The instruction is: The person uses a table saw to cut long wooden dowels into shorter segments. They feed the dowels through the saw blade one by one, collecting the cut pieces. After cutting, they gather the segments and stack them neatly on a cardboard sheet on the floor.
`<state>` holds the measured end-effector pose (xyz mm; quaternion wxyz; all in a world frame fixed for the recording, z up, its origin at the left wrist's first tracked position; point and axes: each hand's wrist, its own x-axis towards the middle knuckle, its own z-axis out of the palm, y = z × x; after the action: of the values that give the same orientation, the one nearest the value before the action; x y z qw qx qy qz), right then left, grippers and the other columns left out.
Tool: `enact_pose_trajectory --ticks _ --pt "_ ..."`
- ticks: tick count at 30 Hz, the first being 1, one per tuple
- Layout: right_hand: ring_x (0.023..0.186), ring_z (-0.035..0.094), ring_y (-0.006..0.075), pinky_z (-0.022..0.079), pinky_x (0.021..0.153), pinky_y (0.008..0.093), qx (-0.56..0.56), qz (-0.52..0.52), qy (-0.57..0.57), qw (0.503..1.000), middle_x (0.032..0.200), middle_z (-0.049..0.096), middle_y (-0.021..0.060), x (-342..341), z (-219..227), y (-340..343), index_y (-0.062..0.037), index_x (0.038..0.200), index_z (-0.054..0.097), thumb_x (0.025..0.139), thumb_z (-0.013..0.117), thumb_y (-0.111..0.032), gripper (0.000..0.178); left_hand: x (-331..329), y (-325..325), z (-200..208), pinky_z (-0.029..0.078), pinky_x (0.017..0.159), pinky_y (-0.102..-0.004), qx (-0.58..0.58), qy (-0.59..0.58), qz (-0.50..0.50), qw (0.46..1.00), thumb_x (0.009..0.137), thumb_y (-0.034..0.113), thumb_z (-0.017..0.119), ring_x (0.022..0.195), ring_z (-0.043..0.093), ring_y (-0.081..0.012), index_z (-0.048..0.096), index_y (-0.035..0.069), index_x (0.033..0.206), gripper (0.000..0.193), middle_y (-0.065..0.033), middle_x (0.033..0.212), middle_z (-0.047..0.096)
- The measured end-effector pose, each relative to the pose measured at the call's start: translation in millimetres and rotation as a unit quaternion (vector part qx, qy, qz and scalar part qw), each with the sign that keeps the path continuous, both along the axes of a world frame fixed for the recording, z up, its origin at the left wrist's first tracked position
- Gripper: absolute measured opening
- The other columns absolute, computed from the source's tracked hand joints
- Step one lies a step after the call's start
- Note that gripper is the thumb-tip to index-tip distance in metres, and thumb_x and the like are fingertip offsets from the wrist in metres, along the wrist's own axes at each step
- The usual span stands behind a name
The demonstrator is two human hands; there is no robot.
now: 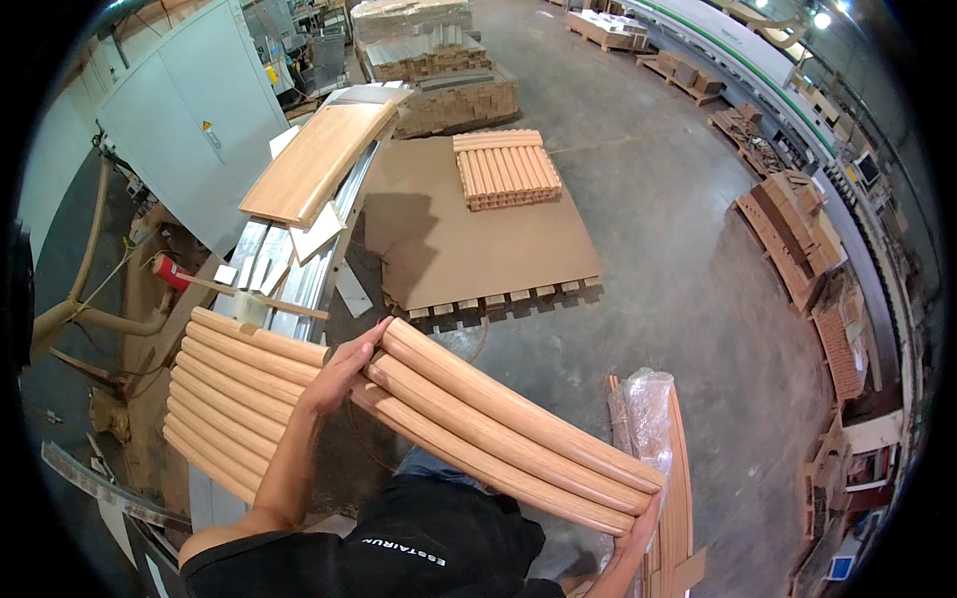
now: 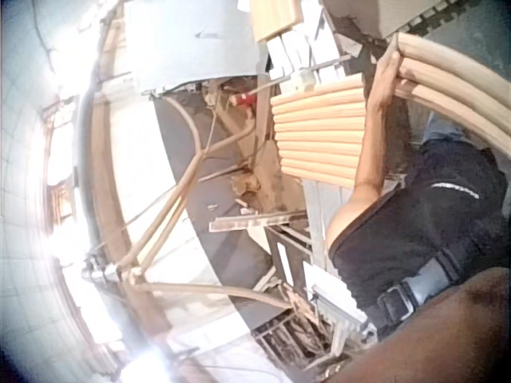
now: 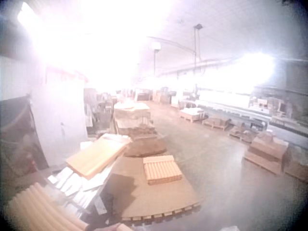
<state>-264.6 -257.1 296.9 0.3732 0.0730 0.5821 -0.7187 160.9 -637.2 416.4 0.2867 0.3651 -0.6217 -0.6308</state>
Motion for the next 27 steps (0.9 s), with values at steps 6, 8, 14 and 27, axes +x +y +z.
enact_pose_trajectory --ticks 6,8,14,27 --pt "0.125 0.058 0.0318 0.054 0.099 0.0465 0.058 -0.025 -0.007 0.998 0.143 0.055 0.0141 -43 3 -102 -0.0082 0.149 0.044 0.104 0.042 -0.059 0.067 -65 -120 -36 0.022 0.122 -0.0355 0.028 0.000 -0.033 0.999 0.110 0.038 0.040 0.149 0.033 -0.0242 0.035 0.002 0.156 0.059 -0.0130 0.159 0.040" --pt "0.126 0.058 0.0316 0.054 0.100 0.0463 0.060 -0.028 -0.007 0.998 0.143 0.055 0.0139 -60 3 -150 -0.0089 0.148 0.045 0.104 0.043 -0.058 0.066 -81 -169 -56 0.020 0.123 -0.0367 0.046 -0.003 -0.030 0.998 0.109 0.040 0.039 0.150 0.031 -0.0249 0.035 0.002 0.156 0.061 -0.0131 0.160 0.039" --pt "0.124 0.059 0.0301 0.051 0.104 0.0450 0.043 0.017 -0.014 0.999 0.143 0.056 0.0130 -123 17 -320 -0.0057 0.146 0.047 0.107 0.041 -0.053 0.062 -113 -316 -67 0.022 0.122 -0.0337 0.075 0.006 0.009 0.997 0.111 0.032 0.040 0.148 0.033 -0.0225 0.033 0.003 0.157 0.055 -0.0126 0.161 0.037" --pt "0.119 0.062 0.0274 0.052 0.102 0.0426 0.030 0.122 0.015 0.992 0.133 0.061 0.0142 -237 22 -652 -0.0034 0.138 0.052 0.107 0.041 -0.051 0.058 -142 -536 -61 0.025 0.120 -0.0356 0.106 0.054 0.140 0.983 0.109 0.039 0.043 0.146 0.036 -0.0234 0.036 0.001 0.156 0.061 -0.0129 0.159 0.040"
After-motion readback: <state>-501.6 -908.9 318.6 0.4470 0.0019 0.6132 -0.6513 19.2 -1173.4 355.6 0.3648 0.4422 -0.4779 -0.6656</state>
